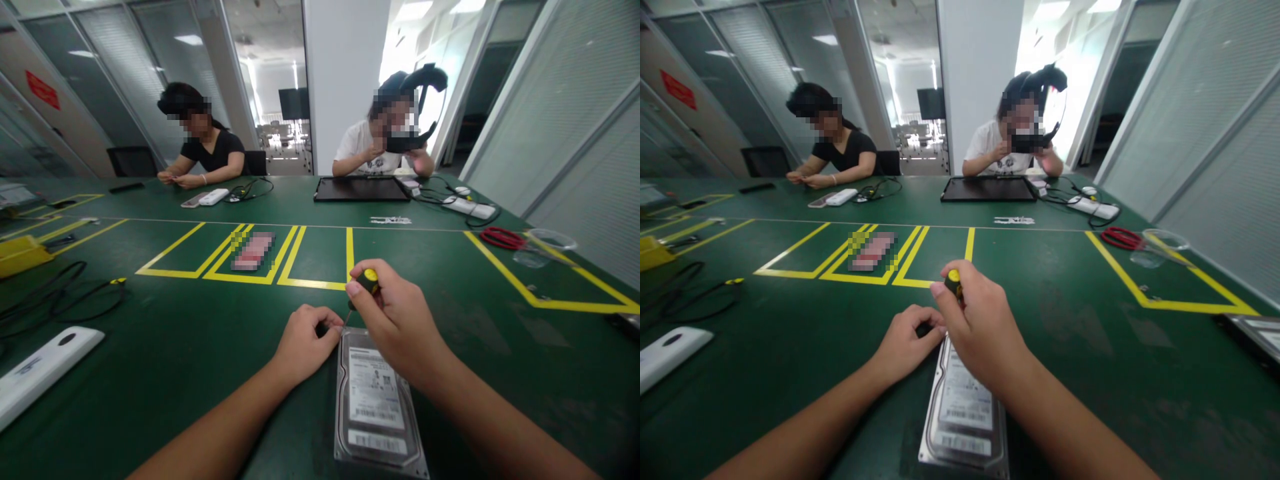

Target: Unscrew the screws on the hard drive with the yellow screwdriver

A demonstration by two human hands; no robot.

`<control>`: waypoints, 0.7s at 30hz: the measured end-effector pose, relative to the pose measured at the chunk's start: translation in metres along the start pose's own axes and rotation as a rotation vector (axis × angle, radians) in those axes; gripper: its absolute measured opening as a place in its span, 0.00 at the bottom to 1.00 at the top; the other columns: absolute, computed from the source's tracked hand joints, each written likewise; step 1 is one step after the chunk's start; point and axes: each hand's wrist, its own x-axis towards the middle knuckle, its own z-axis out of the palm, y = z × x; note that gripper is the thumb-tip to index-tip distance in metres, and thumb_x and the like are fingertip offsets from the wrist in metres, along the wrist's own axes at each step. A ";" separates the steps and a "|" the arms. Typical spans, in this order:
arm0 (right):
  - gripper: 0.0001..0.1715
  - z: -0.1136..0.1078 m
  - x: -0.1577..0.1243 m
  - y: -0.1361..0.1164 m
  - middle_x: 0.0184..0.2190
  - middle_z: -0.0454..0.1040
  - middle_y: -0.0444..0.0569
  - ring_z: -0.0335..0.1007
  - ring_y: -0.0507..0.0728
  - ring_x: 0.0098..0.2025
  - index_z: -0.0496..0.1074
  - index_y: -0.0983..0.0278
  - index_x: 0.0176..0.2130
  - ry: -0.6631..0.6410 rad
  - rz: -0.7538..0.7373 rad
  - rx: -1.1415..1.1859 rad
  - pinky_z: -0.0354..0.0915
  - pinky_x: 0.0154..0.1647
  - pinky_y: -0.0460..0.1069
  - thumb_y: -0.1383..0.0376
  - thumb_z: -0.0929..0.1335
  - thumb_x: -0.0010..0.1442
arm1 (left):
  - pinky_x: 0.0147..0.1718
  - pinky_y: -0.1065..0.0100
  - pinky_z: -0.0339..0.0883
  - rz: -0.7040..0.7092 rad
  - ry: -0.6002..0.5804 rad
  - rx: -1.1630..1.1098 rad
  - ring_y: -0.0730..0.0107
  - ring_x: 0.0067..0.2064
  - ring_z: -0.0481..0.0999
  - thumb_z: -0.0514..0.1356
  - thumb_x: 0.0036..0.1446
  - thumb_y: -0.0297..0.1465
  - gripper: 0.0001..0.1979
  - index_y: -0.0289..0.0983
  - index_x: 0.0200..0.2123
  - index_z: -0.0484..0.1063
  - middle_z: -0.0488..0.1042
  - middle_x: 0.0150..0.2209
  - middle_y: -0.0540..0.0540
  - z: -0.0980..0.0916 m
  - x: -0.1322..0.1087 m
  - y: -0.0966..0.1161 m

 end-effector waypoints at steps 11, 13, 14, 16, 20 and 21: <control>0.11 0.005 0.001 0.008 0.31 0.75 0.45 0.72 0.53 0.32 0.68 0.62 0.44 -0.005 0.017 0.005 0.61 0.35 0.48 0.57 0.64 0.68 | 0.40 0.65 0.62 -0.004 0.006 0.005 0.66 0.38 0.73 0.61 0.55 0.28 0.05 0.41 0.32 0.78 0.78 0.31 0.51 0.000 -0.002 0.000; 0.12 0.005 0.001 0.009 0.31 0.75 0.45 0.72 0.53 0.32 0.68 0.62 0.44 -0.001 0.022 0.003 0.61 0.35 0.48 0.57 0.64 0.68 | 0.39 0.65 0.62 -0.007 0.000 0.004 0.66 0.38 0.73 0.61 0.56 0.28 0.05 0.41 0.32 0.78 0.77 0.31 0.52 0.000 -0.001 0.000; 0.12 0.005 0.002 0.009 0.30 0.74 0.45 0.72 0.53 0.32 0.68 0.62 0.44 -0.002 0.024 0.002 0.61 0.35 0.48 0.57 0.64 0.68 | 0.39 0.66 0.61 -0.007 -0.002 0.004 0.66 0.38 0.73 0.61 0.56 0.28 0.05 0.41 0.32 0.78 0.77 0.31 0.52 0.000 -0.001 0.000; 0.11 0.005 0.003 0.010 0.31 0.74 0.45 0.71 0.54 0.32 0.69 0.63 0.44 0.000 0.024 0.001 0.61 0.35 0.49 0.58 0.64 0.68 | 0.39 0.66 0.61 -0.003 -0.006 0.008 0.66 0.38 0.73 0.61 0.56 0.29 0.06 0.41 0.32 0.78 0.78 0.31 0.52 0.000 0.000 0.000; 0.11 0.005 0.005 0.012 0.38 0.72 0.49 0.72 0.55 0.38 0.70 0.64 0.44 0.042 -0.021 -0.031 0.63 0.40 0.50 0.59 0.65 0.67 | 0.40 0.65 0.61 0.002 -0.007 0.008 0.66 0.38 0.72 0.60 0.56 0.28 0.05 0.41 0.33 0.78 0.78 0.32 0.52 0.000 -0.001 0.000; 0.11 0.004 0.005 0.012 0.39 0.72 0.49 0.72 0.55 0.39 0.71 0.64 0.44 0.049 -0.032 -0.036 0.63 0.41 0.50 0.60 0.65 0.67 | 0.40 0.65 0.61 0.001 -0.009 0.006 0.66 0.38 0.72 0.60 0.56 0.28 0.05 0.41 0.33 0.78 0.78 0.32 0.52 0.000 -0.001 0.000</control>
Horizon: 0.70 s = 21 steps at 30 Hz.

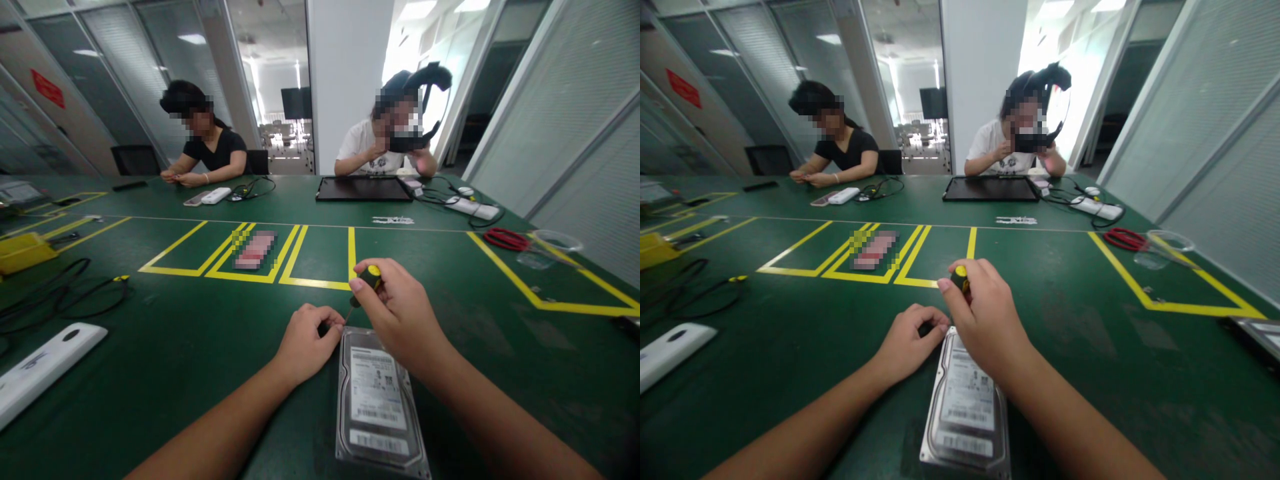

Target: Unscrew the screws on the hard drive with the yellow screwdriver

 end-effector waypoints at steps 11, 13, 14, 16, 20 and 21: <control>0.10 0.002 -0.002 -0.002 0.36 0.71 0.49 0.70 0.55 0.37 0.71 0.65 0.42 0.053 -0.026 -0.071 0.62 0.38 0.50 0.61 0.66 0.65 | 0.38 0.67 0.61 0.022 0.012 0.008 0.67 0.37 0.72 0.60 0.56 0.28 0.06 0.41 0.32 0.78 0.77 0.30 0.53 0.001 0.001 -0.002; 0.10 0.002 -0.002 -0.003 0.35 0.71 0.49 0.69 0.55 0.37 0.71 0.66 0.40 0.066 -0.020 -0.090 0.62 0.38 0.50 0.60 0.66 0.65 | 0.38 0.67 0.61 0.024 0.011 0.008 0.67 0.37 0.72 0.60 0.56 0.27 0.06 0.41 0.33 0.78 0.77 0.30 0.53 0.001 0.001 -0.002; 0.11 0.002 -0.002 -0.004 0.35 0.71 0.49 0.69 0.55 0.37 0.71 0.66 0.40 0.067 -0.016 -0.096 0.62 0.38 0.50 0.60 0.66 0.65 | 0.38 0.67 0.61 0.024 0.010 0.009 0.67 0.37 0.72 0.61 0.56 0.27 0.06 0.41 0.33 0.78 0.77 0.30 0.53 0.001 0.001 -0.002; 0.12 0.001 -0.002 -0.006 0.34 0.71 0.49 0.68 0.55 0.37 0.70 0.66 0.39 0.063 -0.012 -0.100 0.61 0.38 0.50 0.59 0.65 0.66 | 0.38 0.67 0.61 0.019 0.006 0.009 0.67 0.37 0.72 0.61 0.55 0.27 0.06 0.42 0.32 0.78 0.77 0.30 0.53 0.000 0.001 -0.002; 0.14 -0.002 -0.002 -0.011 0.32 0.71 0.49 0.67 0.54 0.35 0.70 0.66 0.36 0.054 -0.029 -0.099 0.60 0.37 0.49 0.60 0.62 0.68 | 0.39 0.67 0.61 0.016 0.004 0.005 0.67 0.37 0.72 0.61 0.55 0.27 0.06 0.42 0.32 0.78 0.77 0.31 0.54 0.000 0.001 -0.001; 0.14 -0.003 -0.002 -0.011 0.31 0.71 0.48 0.67 0.54 0.34 0.70 0.65 0.36 0.053 -0.032 -0.099 0.60 0.36 0.49 0.61 0.62 0.68 | 0.39 0.66 0.61 0.017 0.006 0.004 0.67 0.37 0.72 0.61 0.55 0.27 0.06 0.42 0.32 0.78 0.77 0.31 0.54 0.000 0.001 -0.001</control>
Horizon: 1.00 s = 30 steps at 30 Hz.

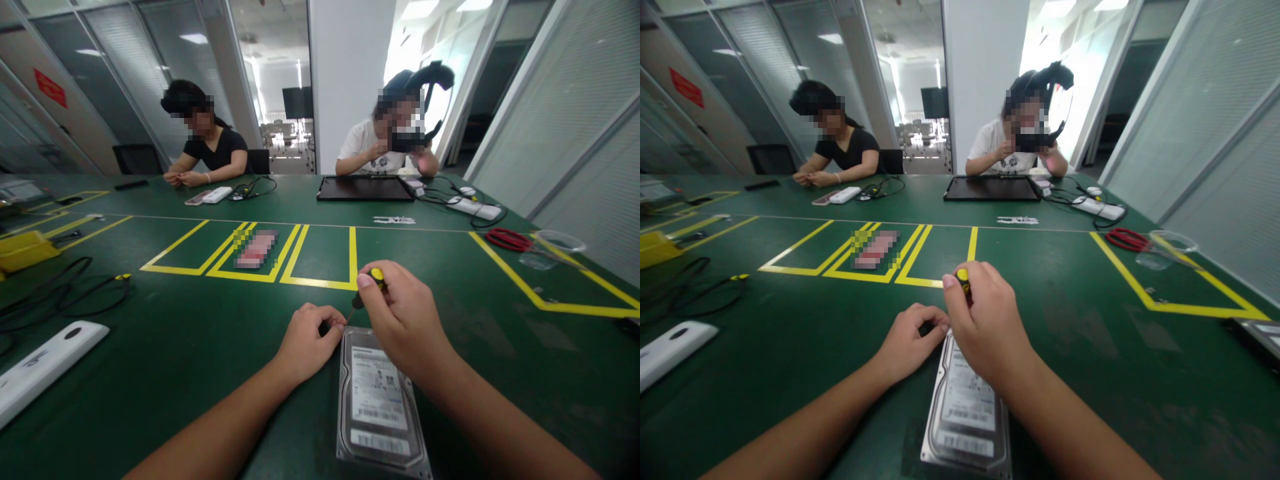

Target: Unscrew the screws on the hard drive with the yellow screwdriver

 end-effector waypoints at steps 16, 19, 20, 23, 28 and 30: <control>0.08 0.000 -0.005 0.004 0.30 0.71 0.43 0.68 0.51 0.29 0.64 0.62 0.42 0.033 0.062 0.070 0.60 0.30 0.46 0.62 0.66 0.63 | 0.39 0.66 0.61 0.030 -0.009 0.016 0.66 0.38 0.71 0.60 0.57 0.27 0.07 0.42 0.35 0.78 0.78 0.32 0.54 0.001 0.002 0.001; 0.07 -0.002 -0.005 0.000 0.27 0.70 0.43 0.67 0.51 0.29 0.64 0.63 0.38 0.054 0.037 0.023 0.58 0.29 0.46 0.62 0.67 0.62 | 0.38 0.66 0.60 0.034 -0.015 0.028 0.66 0.37 0.71 0.59 0.57 0.28 0.07 0.42 0.34 0.78 0.78 0.32 0.52 0.000 0.001 0.001; 0.08 -0.003 -0.005 -0.001 0.27 0.69 0.43 0.66 0.51 0.29 0.64 0.63 0.37 0.058 0.031 0.010 0.58 0.29 0.46 0.62 0.67 0.62 | 0.38 0.66 0.60 0.035 -0.015 0.030 0.66 0.37 0.71 0.59 0.57 0.28 0.07 0.42 0.34 0.78 0.78 0.31 0.52 0.000 0.001 0.001; 0.11 -0.005 -0.004 -0.004 0.26 0.68 0.44 0.65 0.51 0.28 0.64 0.63 0.33 0.052 0.023 -0.020 0.56 0.27 0.46 0.61 0.69 0.61 | 0.37 0.66 0.59 0.042 -0.011 0.033 0.66 0.36 0.71 0.59 0.58 0.28 0.07 0.41 0.34 0.78 0.77 0.31 0.52 0.000 0.000 0.001; 0.12 -0.005 -0.003 -0.006 0.26 0.68 0.44 0.64 0.51 0.27 0.64 0.63 0.32 0.044 0.021 -0.042 0.56 0.27 0.45 0.60 0.71 0.59 | 0.37 0.66 0.59 0.034 -0.009 0.038 0.66 0.37 0.71 0.59 0.58 0.28 0.07 0.41 0.35 0.78 0.77 0.31 0.52 0.001 0.000 0.002; 0.12 -0.005 -0.003 -0.007 0.26 0.68 0.43 0.64 0.50 0.27 0.64 0.63 0.33 0.042 0.032 -0.022 0.57 0.27 0.45 0.61 0.71 0.58 | 0.37 0.66 0.59 0.035 -0.009 0.038 0.66 0.37 0.71 0.59 0.58 0.28 0.07 0.41 0.35 0.78 0.77 0.31 0.52 0.001 0.000 0.001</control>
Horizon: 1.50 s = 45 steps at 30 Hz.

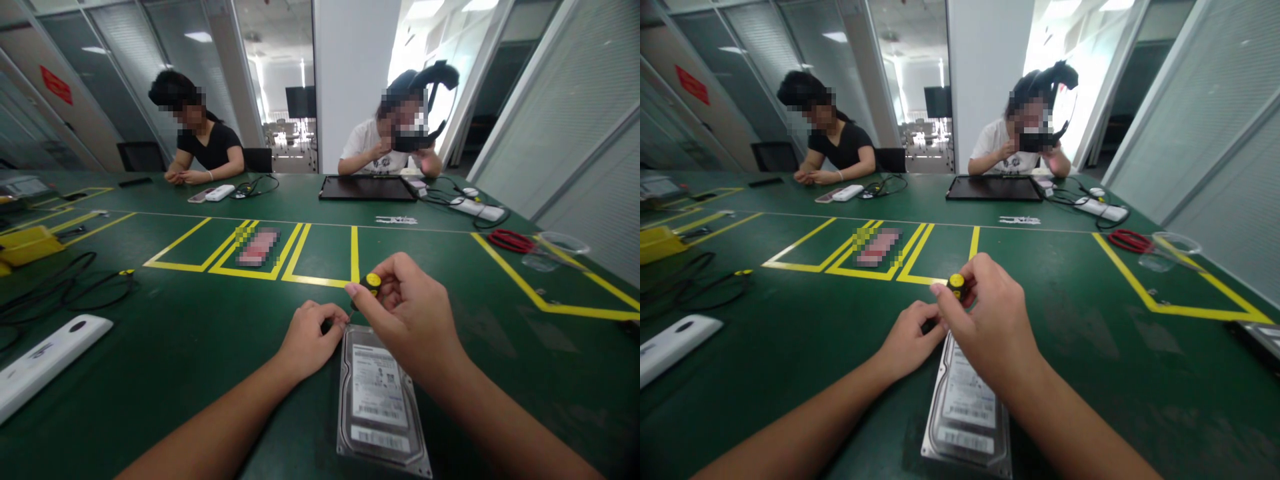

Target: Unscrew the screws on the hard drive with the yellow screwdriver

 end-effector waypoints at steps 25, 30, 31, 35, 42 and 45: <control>0.06 -0.006 -0.003 -0.007 0.26 0.69 0.41 0.63 0.49 0.24 0.70 0.63 0.37 -0.052 0.034 0.097 0.58 0.27 0.44 0.65 0.70 0.58 | 0.41 0.65 0.62 0.027 -0.032 0.017 0.63 0.41 0.73 0.55 0.62 0.29 0.11 0.43 0.39 0.78 0.80 0.38 0.52 0.000 0.000 0.000; 0.05 -0.007 -0.003 -0.008 0.25 0.68 0.40 0.62 0.48 0.24 0.69 0.63 0.36 -0.044 0.026 0.079 0.58 0.27 0.44 0.65 0.70 0.58 | 0.42 0.65 0.62 0.033 -0.027 0.008 0.64 0.41 0.73 0.55 0.62 0.29 0.11 0.43 0.39 0.78 0.80 0.38 0.52 0.001 -0.001 0.000; 0.05 -0.007 -0.002 -0.008 0.25 0.68 0.40 0.62 0.48 0.24 0.69 0.63 0.36 -0.045 0.025 0.080 0.58 0.27 0.44 0.65 0.70 0.58 | 0.42 0.65 0.62 0.034 -0.031 0.006 0.64 0.41 0.73 0.55 0.62 0.29 0.11 0.43 0.39 0.78 0.80 0.39 0.52 0.001 -0.001 0.000; 0.05 -0.006 -0.002 -0.007 0.24 0.67 0.40 0.61 0.48 0.23 0.69 0.63 0.36 -0.041 0.024 0.083 0.58 0.26 0.44 0.65 0.70 0.58 | 0.44 0.64 0.62 0.029 -0.046 0.001 0.63 0.42 0.73 0.54 0.62 0.30 0.12 0.42 0.40 0.78 0.80 0.40 0.51 0.000 -0.001 0.000; 0.06 -0.006 -0.001 -0.006 0.24 0.67 0.40 0.61 0.48 0.23 0.68 0.63 0.36 -0.039 0.036 0.085 0.58 0.26 0.44 0.65 0.70 0.59 | 0.43 0.65 0.62 0.047 -0.037 0.001 0.64 0.41 0.73 0.55 0.61 0.29 0.11 0.43 0.38 0.79 0.81 0.39 0.52 -0.001 0.000 0.001; 0.06 -0.005 -0.001 -0.004 0.24 0.67 0.40 0.62 0.48 0.23 0.67 0.63 0.36 -0.036 0.039 0.099 0.58 0.26 0.44 0.65 0.70 0.59 | 0.42 0.65 0.61 0.052 -0.025 -0.008 0.64 0.40 0.73 0.56 0.61 0.28 0.11 0.42 0.37 0.79 0.81 0.38 0.53 -0.001 0.000 0.001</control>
